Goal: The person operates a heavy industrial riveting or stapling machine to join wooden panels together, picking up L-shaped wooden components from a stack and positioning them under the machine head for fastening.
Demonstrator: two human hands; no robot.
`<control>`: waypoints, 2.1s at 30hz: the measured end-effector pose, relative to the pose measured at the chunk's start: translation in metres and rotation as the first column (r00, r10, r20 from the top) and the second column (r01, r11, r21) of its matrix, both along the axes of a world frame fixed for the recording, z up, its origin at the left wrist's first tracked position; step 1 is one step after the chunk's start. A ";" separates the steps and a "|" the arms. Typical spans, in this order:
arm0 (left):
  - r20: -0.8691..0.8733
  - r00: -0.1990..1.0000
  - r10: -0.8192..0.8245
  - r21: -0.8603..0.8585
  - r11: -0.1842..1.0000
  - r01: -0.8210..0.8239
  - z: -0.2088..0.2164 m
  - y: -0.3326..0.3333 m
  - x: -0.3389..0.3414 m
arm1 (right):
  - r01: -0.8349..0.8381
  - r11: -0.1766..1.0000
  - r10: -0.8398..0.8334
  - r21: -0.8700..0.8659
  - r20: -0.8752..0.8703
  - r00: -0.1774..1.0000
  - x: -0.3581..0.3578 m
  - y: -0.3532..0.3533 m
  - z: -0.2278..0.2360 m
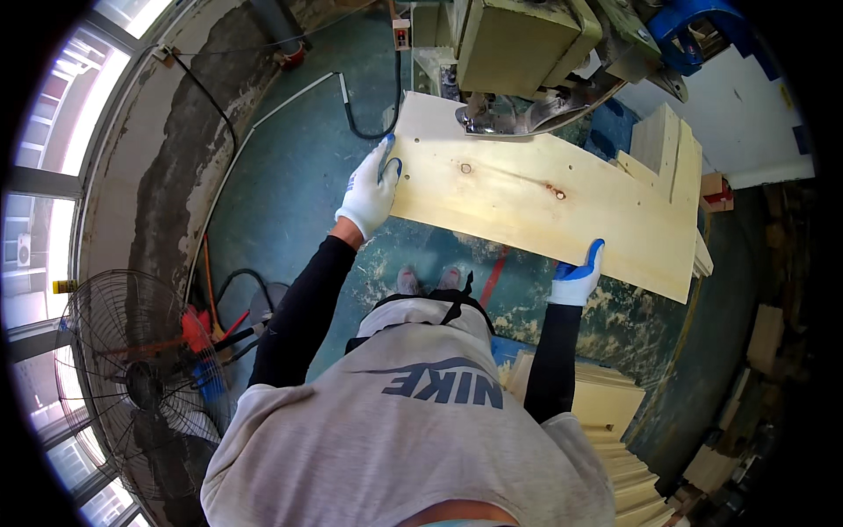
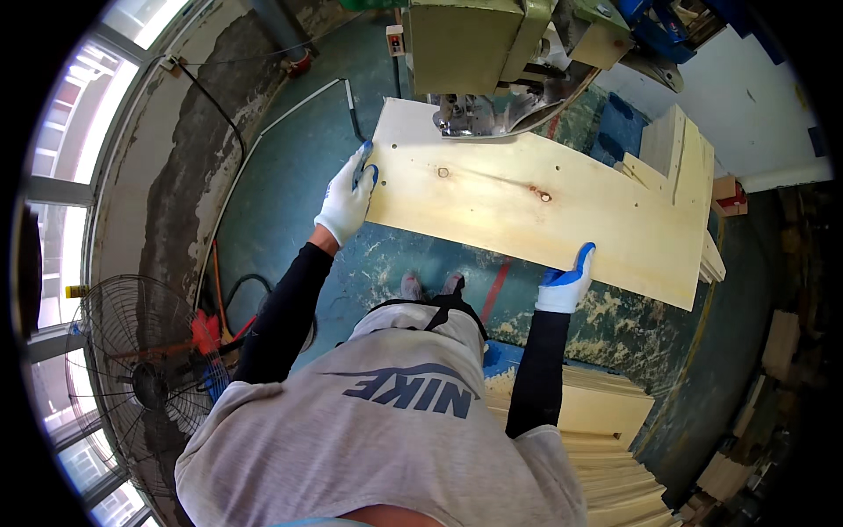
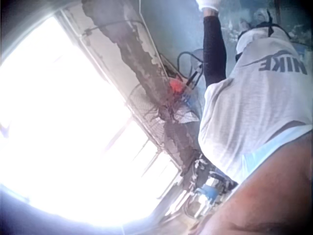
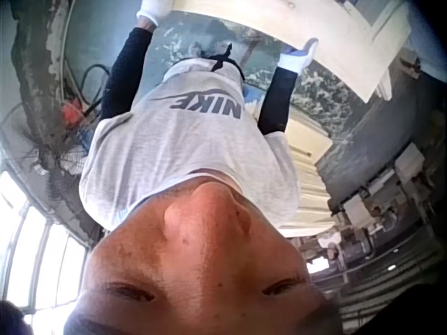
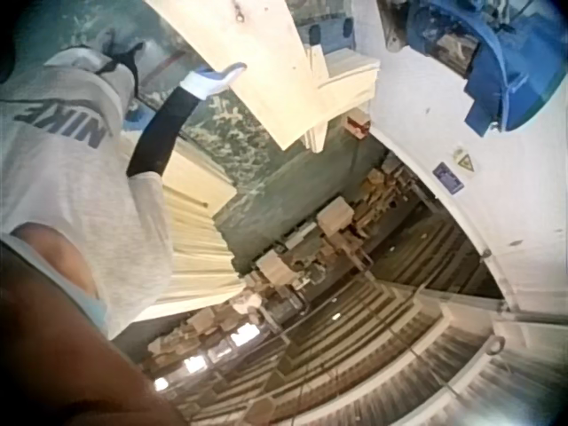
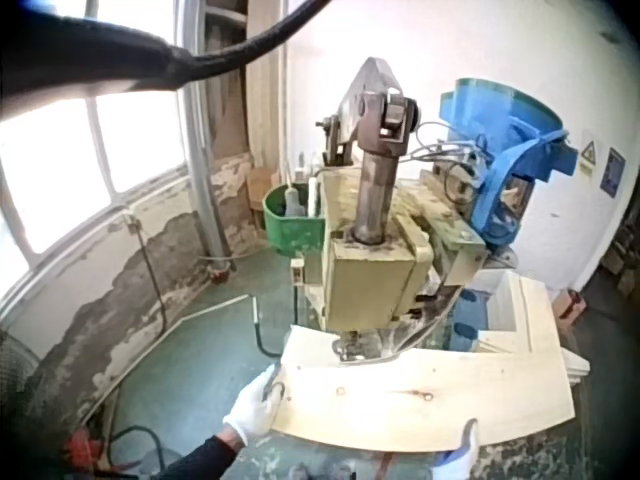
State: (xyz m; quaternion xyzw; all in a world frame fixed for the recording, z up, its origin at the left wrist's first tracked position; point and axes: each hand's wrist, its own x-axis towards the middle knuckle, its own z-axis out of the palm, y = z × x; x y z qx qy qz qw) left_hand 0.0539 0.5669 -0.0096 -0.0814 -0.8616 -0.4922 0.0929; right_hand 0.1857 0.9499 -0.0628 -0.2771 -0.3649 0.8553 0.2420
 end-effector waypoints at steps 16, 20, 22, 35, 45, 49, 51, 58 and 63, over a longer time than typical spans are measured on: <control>0.198 0.980 -0.025 0.164 0.986 -0.008 -0.022 -0.010 -0.003 | 0.143 0.986 -0.142 0.082 -0.025 0.990 0.013 0.035 0.012; 0.335 0.940 0.063 0.155 0.981 -0.121 -0.020 -0.010 0.006 | 0.080 0.995 -0.080 0.058 0.004 0.997 0.005 0.030 0.021; 0.370 0.927 0.065 0.164 0.977 -0.134 -0.011 -0.006 0.003 | 0.092 0.994 -0.095 0.066 0.042 0.995 0.009 0.035 0.016; 0.170 0.978 0.124 0.174 0.973 -0.153 0.003 0.010 0.013 | 0.083 0.993 -0.082 0.087 -0.010 0.997 0.007 0.055 0.017; 0.062 0.995 0.073 0.194 0.977 -0.084 -0.011 0.076 -0.024 | 0.090 0.986 -0.088 0.143 -0.016 0.996 0.010 0.119 0.029; 0.308 0.950 0.044 0.202 0.973 -0.111 0.012 0.071 -0.014 | 0.092 0.985 -0.095 0.146 0.013 0.995 0.012 0.115 0.030; 0.221 0.974 0.053 0.176 0.980 -0.093 -0.014 0.060 -0.018 | 0.082 0.988 -0.085 0.133 0.021 0.996 0.014 0.109 0.030; 0.378 0.912 0.161 0.087 0.974 -0.209 0.011 0.072 -0.002 | 0.041 0.995 -0.042 0.094 0.010 0.999 0.018 0.110 0.022; 0.495 0.864 0.094 0.151 0.970 -0.192 0.017 0.066 0.032 | 0.113 0.989 -0.113 0.098 -0.006 0.994 0.019 0.102 0.024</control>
